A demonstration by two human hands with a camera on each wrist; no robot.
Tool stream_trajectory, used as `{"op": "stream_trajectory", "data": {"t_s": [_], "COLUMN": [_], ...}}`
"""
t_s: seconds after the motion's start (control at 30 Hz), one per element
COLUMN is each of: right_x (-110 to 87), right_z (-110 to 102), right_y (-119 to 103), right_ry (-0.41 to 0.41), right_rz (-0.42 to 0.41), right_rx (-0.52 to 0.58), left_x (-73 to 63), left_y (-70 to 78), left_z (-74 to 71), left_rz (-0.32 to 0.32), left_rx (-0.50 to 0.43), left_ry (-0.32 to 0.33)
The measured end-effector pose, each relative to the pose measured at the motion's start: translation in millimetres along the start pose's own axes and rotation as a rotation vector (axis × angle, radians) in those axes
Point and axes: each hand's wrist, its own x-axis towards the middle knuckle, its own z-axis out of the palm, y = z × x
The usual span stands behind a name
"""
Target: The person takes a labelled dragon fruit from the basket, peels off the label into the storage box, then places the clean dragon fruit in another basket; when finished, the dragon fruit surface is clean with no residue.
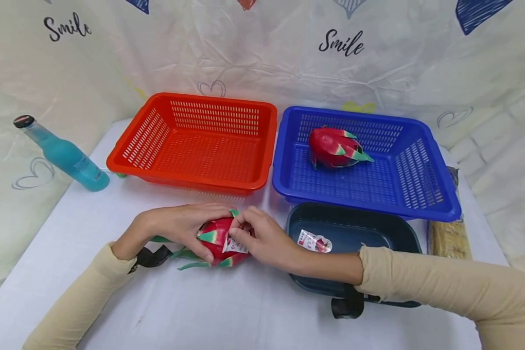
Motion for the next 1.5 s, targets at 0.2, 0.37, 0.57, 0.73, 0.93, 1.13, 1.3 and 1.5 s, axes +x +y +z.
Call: {"op": "stream_trajectory", "data": {"t_s": [0.2, 0.37, 0.57, 0.73, 0.93, 1.13, 1.3, 1.5], "right_x": [0.8, 3.1, 4.5, 5.0, 9.2, 15.4, 20.4, 25.3], "right_z": [2, 0, -2, -5, -9, -16, -22, -27], "right_y": [2, 1, 0, -3, -4, -4, -4, -2], "right_ry": [0.030, 0.014, -0.036, -0.097, -0.171, -0.267, -0.343, -0.397], "right_rz": [-0.166, -0.161, -0.118, -0.060, -0.011, 0.018, 0.053, 0.081], "right_rx": [-0.102, -0.143, -0.147, -0.067, 0.042, 0.063, 0.066, 0.089], "left_x": [0.0, 0.1, 0.1, -0.3, -0.8, -1.6, -2.1, -2.4], "left_y": [2.5, 5.4, 7.0, 6.9, 5.5, 4.7, 4.6, 4.2], "left_z": [0.1, 0.4, 0.9, 0.6, 0.9, 0.9, 0.4, 0.2], "left_rz": [-0.025, -0.015, -0.033, -0.055, -0.046, -0.034, -0.041, -0.044], "left_rx": [0.015, 0.005, 0.004, 0.005, 0.012, 0.025, 0.013, 0.011], "left_ry": [0.000, 0.004, -0.003, -0.005, 0.001, 0.008, 0.009, 0.007]}}
